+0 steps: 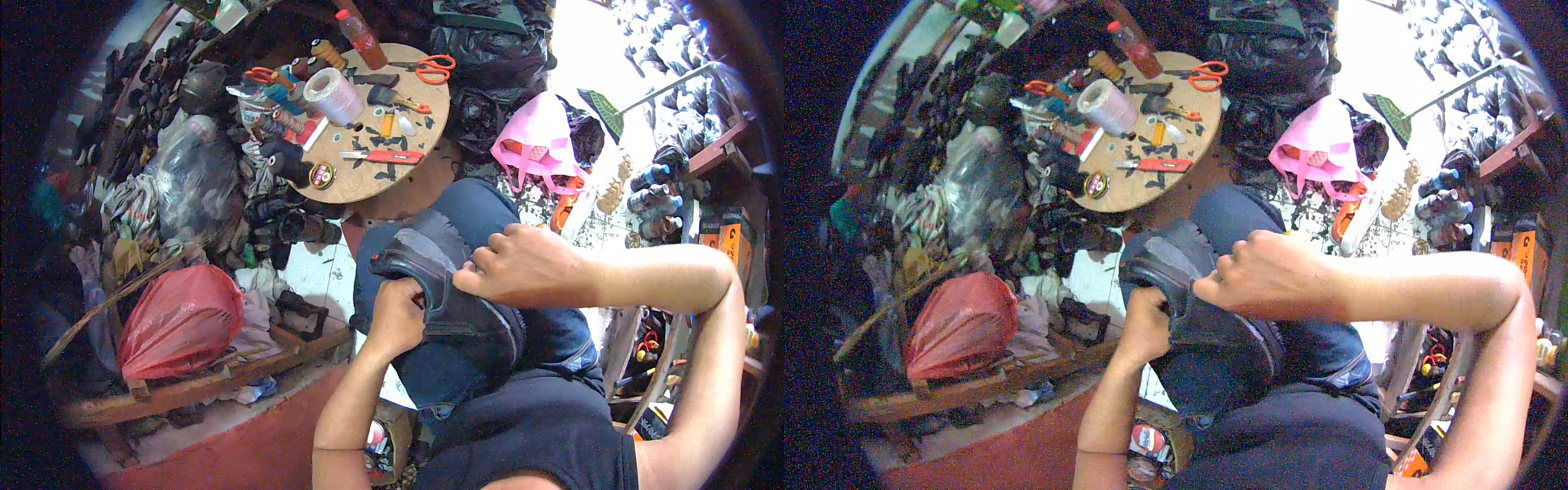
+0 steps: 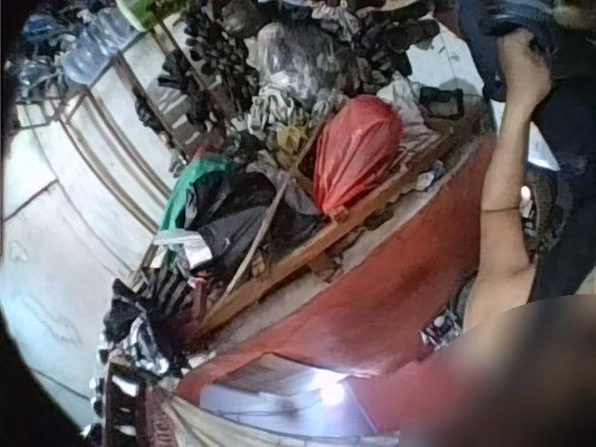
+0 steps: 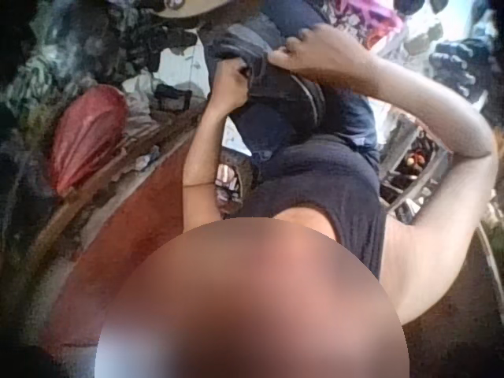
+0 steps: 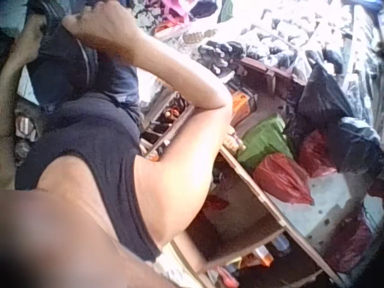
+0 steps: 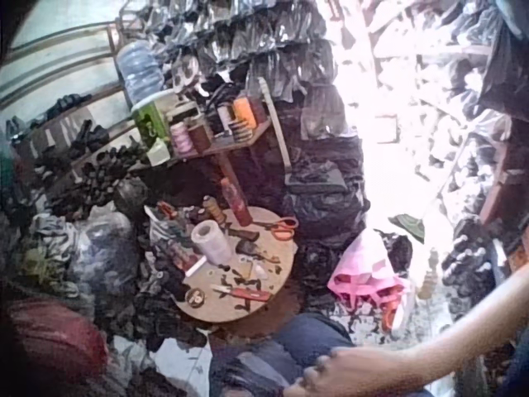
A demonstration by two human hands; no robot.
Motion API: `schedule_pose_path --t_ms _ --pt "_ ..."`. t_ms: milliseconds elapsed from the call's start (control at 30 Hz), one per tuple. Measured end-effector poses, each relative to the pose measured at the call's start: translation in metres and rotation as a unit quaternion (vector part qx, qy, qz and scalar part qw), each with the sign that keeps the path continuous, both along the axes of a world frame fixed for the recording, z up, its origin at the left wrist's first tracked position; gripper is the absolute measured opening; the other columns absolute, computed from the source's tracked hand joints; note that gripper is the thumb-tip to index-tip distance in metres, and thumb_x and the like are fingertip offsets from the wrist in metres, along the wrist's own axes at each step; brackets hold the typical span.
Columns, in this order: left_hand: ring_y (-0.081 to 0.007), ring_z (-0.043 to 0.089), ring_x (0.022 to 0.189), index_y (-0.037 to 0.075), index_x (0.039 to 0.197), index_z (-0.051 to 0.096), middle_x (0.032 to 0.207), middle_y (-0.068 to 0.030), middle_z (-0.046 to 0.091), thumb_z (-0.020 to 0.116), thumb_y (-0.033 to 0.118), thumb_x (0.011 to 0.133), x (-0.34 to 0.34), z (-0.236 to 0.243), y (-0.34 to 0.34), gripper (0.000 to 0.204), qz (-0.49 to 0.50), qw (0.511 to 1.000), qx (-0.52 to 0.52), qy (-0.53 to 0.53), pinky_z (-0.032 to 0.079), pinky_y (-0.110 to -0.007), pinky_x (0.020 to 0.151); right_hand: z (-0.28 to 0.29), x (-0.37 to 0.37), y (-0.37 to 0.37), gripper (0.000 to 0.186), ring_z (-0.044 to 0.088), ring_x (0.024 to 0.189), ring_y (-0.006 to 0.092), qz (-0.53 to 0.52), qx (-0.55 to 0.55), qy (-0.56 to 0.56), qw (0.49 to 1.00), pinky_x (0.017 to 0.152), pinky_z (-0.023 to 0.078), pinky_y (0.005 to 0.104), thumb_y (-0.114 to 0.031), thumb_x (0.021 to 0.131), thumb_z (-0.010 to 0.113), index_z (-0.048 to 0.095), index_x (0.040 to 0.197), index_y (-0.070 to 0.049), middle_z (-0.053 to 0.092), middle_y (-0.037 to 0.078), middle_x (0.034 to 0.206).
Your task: The person stitches the sole of a black leather shoe using a needle and thread, then cuts the thread with scissors and applies glue to the sole. The shoe is held on the lap and rotated to access different areas during the repair.
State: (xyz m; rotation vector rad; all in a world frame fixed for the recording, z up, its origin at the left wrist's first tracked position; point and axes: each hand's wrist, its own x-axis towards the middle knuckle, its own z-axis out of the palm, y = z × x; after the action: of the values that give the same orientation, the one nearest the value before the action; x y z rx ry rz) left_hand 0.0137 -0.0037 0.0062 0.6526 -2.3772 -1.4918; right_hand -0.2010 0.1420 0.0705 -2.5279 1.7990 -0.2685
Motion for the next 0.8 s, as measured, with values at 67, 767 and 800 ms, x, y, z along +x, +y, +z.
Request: schedule_pose_path --t_ms 67,767,800 --pt "-0.0057 0.049 0.06 -0.001 0.078 0.067 0.06 -0.0023 0.054 0.072 0.002 0.081 0.003 0.003 -0.007 0.006 -0.069 0.993 -0.095 -0.028 0.039 -0.03 0.055 -0.003 0.004 0.002 0.015 0.077 0.073 0.034 -0.029 -0.001 -0.029 0.999 0.057 0.058 0.051 -0.021 0.095 0.06 0.063 0.097 -0.007 0.072 0.014 0.074" --pt "-0.0225 0.073 0.1 0.003 0.088 0.055 0.11 -0.0195 0.074 0.069 -0.002 0.097 0.037 -0.001 -0.008 0.018 0.058 0.974 0.168 0.14 0.058 -0.036 0.087 -0.025 -0.074 -0.006 0.09 0.069 0.065 0.0305 0.018 0.221 -0.181 0.958 0.06 0.051 0.041 -0.091 0.05 0.074 0.072 0.07 -0.003 0.066 0.009 0.063" --pt "-0.0253 0.073 0.103 0.004 0.089 0.054 0.11 -0.0201 0.073 0.068 0.0 0.099 0.04 -0.001 -0.009 0.018 0.091 0.953 0.231 0.172 0.059 -0.038 0.089 -0.03 -0.087 -0.007 0.086 0.066 0.061 0.0217 0.069 0.3 -0.407 0.86 0.059 0.049 0.0383 -0.088 0.056 0.076 0.075 0.075 -0.004 0.066 0.005 0.064"
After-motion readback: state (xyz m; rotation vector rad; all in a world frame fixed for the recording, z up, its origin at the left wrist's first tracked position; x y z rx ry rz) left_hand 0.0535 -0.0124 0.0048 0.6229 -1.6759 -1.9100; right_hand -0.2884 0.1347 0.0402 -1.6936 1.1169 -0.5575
